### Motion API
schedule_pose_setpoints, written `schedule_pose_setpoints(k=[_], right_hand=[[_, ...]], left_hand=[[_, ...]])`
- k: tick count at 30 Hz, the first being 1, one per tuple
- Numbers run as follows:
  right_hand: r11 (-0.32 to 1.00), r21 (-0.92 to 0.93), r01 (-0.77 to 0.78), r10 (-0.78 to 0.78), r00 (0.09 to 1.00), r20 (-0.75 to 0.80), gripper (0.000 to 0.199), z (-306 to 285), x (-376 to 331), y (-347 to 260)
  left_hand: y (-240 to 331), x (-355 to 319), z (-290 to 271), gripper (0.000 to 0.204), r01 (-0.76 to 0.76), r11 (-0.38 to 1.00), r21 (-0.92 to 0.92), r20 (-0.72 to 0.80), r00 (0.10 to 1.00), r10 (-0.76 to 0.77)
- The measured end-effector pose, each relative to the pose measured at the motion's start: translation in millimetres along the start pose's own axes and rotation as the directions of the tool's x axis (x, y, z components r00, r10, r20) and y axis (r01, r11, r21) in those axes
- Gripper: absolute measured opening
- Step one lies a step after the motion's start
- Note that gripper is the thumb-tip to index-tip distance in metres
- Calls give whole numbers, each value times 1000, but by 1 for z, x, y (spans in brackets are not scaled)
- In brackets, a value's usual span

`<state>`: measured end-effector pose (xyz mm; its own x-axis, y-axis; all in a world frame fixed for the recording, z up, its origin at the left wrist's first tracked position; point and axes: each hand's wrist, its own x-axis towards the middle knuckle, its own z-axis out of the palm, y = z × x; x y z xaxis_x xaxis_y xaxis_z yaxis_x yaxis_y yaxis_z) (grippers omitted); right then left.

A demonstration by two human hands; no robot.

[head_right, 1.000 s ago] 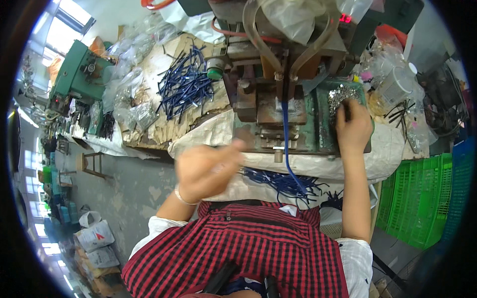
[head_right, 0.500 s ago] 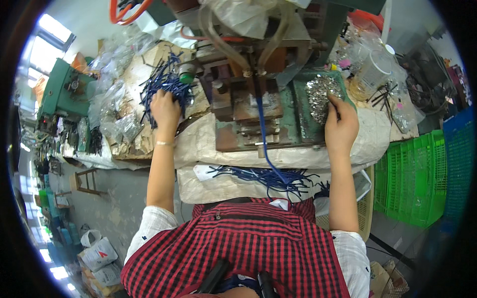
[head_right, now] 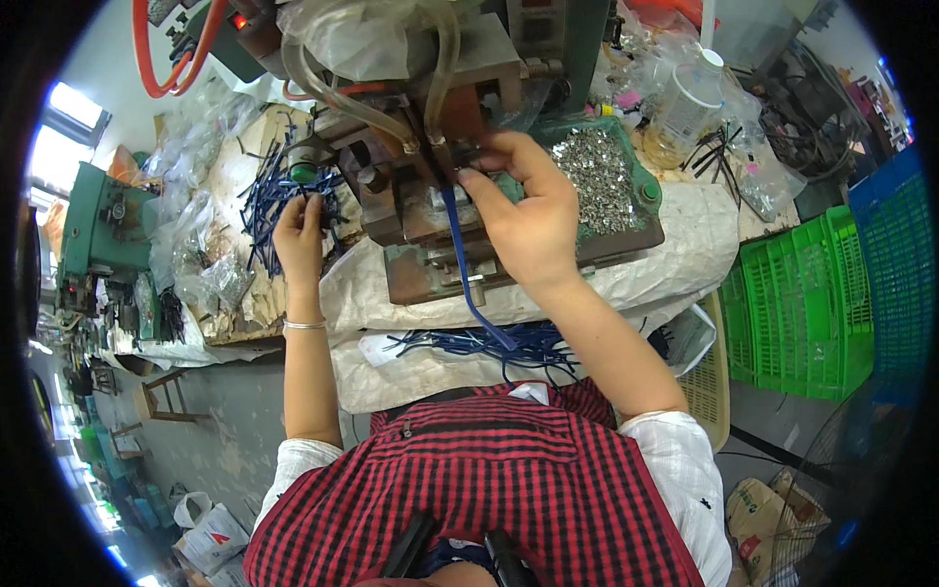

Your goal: The person repeatedly picks blue plastic cable ties and small metal components, inserts them into a manual crimping machine, and operates the lever to crimp the parts. Finished assemblies are placed into a green tray on the right side of the workbench.

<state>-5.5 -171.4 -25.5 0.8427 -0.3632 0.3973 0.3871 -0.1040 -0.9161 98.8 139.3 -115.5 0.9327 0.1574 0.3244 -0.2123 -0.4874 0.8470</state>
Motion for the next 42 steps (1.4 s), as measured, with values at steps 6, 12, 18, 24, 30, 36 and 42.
schedule_pose_setpoints(k=[6, 12, 18, 24, 30, 36, 42], right_hand=[[921, 343, -186, 194, 981, 11, 49, 15, -5, -14], [996, 79, -46, 43, 999, 32, 57, 9, -21, -46], [554, -805, 214, -154, 976, 154, 28, -62, 3, 1], [450, -885, 118, -145, 988, 58, 21, -109, -6, 71], [419, -889, 185, -275, 959, 70, 13, -108, -2, 73], [704, -710, -10, -156, 973, -168, 12, -102, -4, 63], [857, -516, -9, -109, 974, -197, 18, -99, 1, 59]], left_hand=[[74, -23, 3, 4, -256, 900, -353, -156, 964, 213], [180, -67, -10, 15, -853, 520, -42, 47, 519, 854], [189, -80, 48, 29, -961, 268, -74, 110, 259, 960], [185, -77, 54, 30, -965, 248, -91, 71, 242, 968], [183, -78, 50, 29, -959, 268, -93, 44, 265, 963], [171, -92, 22, 26, -897, 437, -66, 125, 427, 896], [132, -14, -55, 12, -521, 784, 338, -280, 739, 612]])
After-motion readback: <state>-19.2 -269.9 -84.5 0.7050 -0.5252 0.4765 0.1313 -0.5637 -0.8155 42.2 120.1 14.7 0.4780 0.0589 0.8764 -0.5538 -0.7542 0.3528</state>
